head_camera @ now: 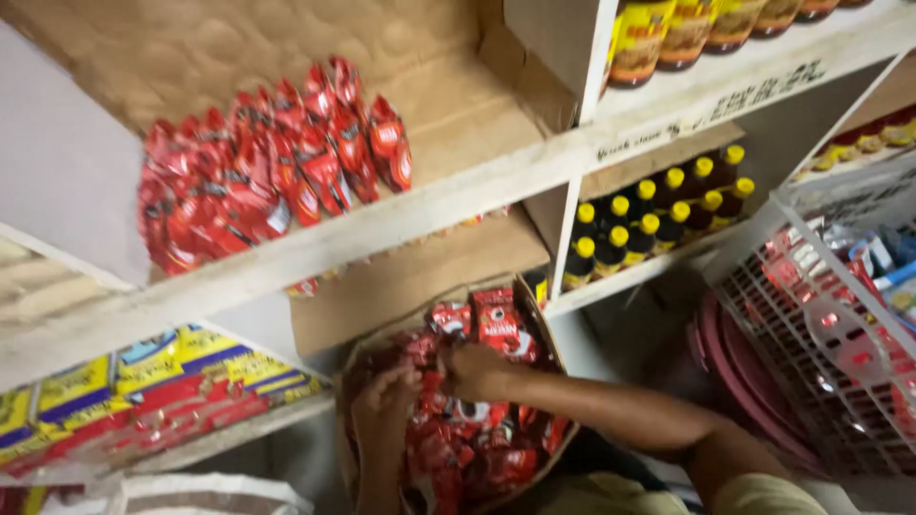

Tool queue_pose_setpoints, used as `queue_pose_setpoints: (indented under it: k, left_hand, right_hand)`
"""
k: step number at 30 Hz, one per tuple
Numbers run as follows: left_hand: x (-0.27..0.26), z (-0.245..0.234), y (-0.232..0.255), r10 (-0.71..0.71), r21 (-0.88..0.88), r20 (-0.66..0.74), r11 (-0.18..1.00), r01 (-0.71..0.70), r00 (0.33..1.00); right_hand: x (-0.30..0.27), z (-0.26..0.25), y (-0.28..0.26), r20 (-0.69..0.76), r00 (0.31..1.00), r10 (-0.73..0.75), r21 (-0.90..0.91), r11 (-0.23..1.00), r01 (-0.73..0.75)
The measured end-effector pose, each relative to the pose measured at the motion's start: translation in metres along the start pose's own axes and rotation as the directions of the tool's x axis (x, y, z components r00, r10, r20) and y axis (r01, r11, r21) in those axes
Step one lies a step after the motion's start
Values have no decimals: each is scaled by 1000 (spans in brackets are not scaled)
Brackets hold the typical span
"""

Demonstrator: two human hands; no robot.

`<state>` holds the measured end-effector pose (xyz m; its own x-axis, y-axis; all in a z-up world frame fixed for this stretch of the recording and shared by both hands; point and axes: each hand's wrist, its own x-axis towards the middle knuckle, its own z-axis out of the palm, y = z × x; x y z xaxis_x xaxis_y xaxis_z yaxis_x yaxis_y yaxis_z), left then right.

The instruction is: Stocking coffee sachets from a cardboard box onto a store shelf.

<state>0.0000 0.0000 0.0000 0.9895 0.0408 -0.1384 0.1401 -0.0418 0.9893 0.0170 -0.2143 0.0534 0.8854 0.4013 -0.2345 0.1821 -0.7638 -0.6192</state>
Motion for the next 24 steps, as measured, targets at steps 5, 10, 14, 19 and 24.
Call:
queue_pose_setpoints:
  k: [5,10,14,19,24]
  left_hand:
    - [-4,-4,22,182,42,-101,983,-178,978]
    - [-5,2,24,145,-25,-151,988,-151,978]
    - [-19,30,42,263,125,-82,960,-252,961]
    - [-35,53,74,171,-194,-80,964,-184,982]
    - [-26,46,60,130,-130,-139,980,-148,982]
  right_hand:
    - [-16,-35,2,-77,994,-79,213,972,93]
    - [-13,-45,13,-232,956,-179,493,826,274]
    - [-25,-71,-10,-262,965,-19,829,507,235]
    - [-24,-67,-10,-347,938,-11,887,320,332]
    - [-30,-80,-12,-268,960,74,879,426,213]
